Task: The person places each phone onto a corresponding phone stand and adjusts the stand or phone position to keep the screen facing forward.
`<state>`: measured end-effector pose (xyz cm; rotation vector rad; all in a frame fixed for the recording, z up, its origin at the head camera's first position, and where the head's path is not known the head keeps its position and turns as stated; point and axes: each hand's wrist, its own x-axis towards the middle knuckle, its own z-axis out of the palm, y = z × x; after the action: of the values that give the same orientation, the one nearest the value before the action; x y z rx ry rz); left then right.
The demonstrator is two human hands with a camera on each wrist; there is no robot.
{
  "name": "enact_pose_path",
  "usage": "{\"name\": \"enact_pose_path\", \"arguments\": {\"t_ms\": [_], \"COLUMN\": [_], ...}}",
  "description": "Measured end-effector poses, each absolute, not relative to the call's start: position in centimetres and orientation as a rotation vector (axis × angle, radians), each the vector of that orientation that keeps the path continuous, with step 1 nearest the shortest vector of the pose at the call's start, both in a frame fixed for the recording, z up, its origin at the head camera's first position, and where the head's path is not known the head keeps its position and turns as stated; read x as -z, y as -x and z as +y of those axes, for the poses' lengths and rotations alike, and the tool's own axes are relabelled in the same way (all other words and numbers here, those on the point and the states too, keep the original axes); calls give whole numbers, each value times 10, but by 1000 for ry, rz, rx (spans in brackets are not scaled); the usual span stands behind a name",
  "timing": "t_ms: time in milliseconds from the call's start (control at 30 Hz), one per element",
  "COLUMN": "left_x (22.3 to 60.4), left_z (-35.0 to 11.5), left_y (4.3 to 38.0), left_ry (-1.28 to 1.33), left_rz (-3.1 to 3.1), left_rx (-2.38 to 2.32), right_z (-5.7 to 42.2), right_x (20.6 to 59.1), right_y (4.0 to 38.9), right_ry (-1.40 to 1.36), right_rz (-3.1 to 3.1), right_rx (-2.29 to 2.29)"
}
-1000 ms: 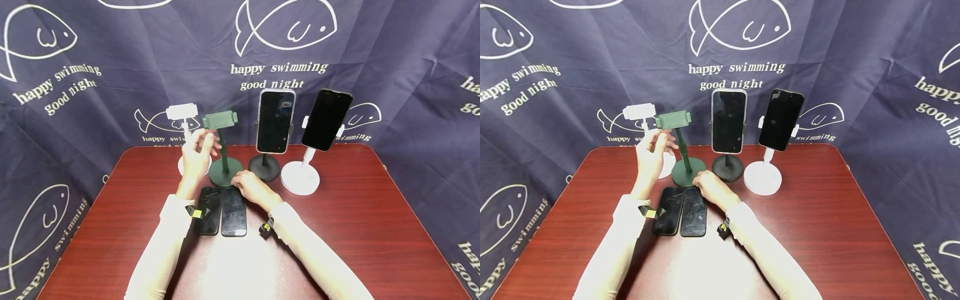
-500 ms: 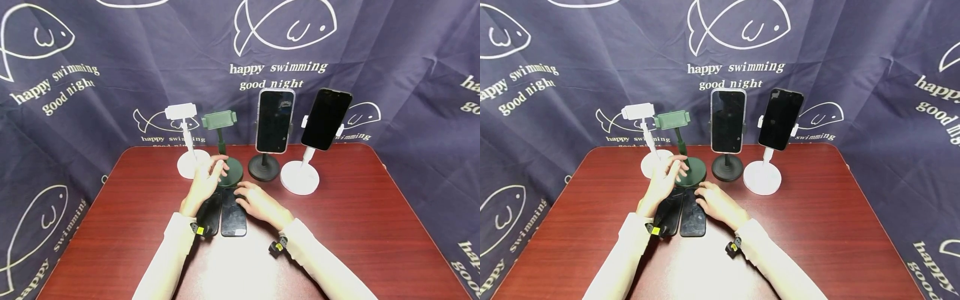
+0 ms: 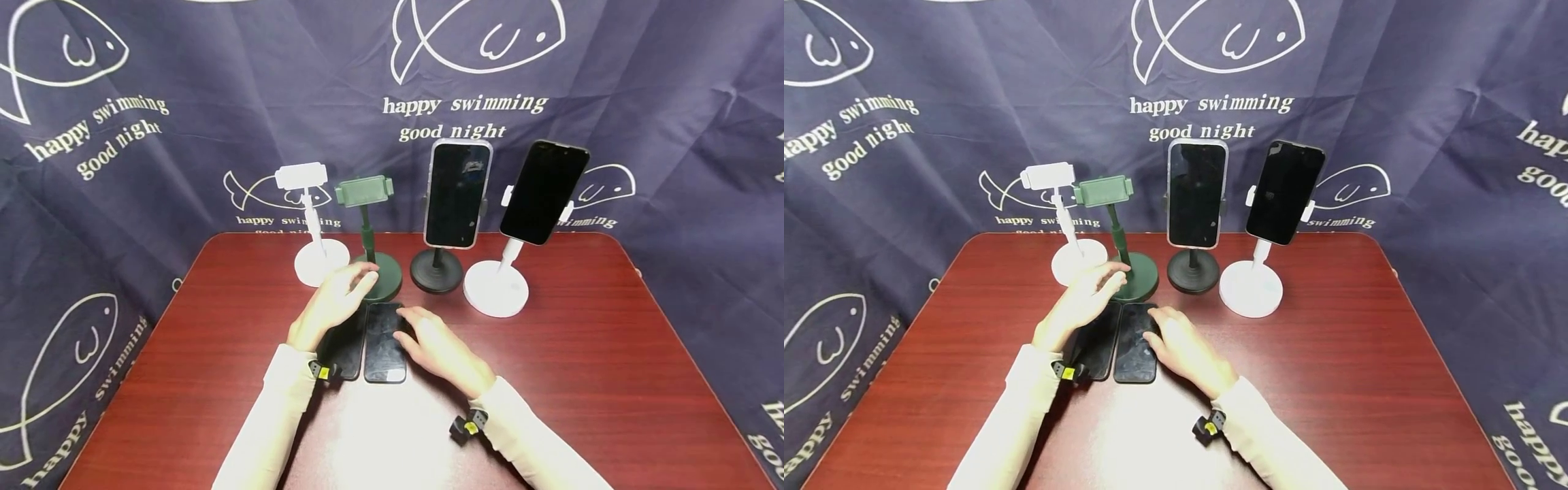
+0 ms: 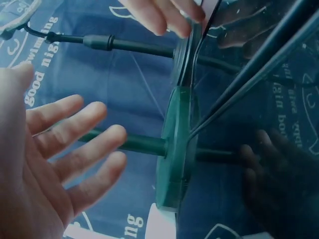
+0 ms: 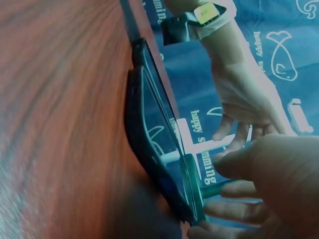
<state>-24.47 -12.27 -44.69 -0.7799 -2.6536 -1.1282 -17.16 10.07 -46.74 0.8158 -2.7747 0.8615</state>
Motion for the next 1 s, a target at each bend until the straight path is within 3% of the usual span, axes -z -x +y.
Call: {"name": "enact_pose_path", "arguments": {"t_ms": [333,633,1000], "left_x": [454,455,455], "left_z": [-117,-117,-112], "left_y": [241,241,237], "left_ry": [909,854,743], "left_rz": [-2633,-2701,-2936], "left_rx": [680,586,430], "right_z": [107,104,98], "right_x": [465,468,464], "right_y": [168,162,149], "right_ry": [-728,-731,-428], "right_rz": [-2878,-3003,-3191], "right_rx": [-883,-996,-883]}}
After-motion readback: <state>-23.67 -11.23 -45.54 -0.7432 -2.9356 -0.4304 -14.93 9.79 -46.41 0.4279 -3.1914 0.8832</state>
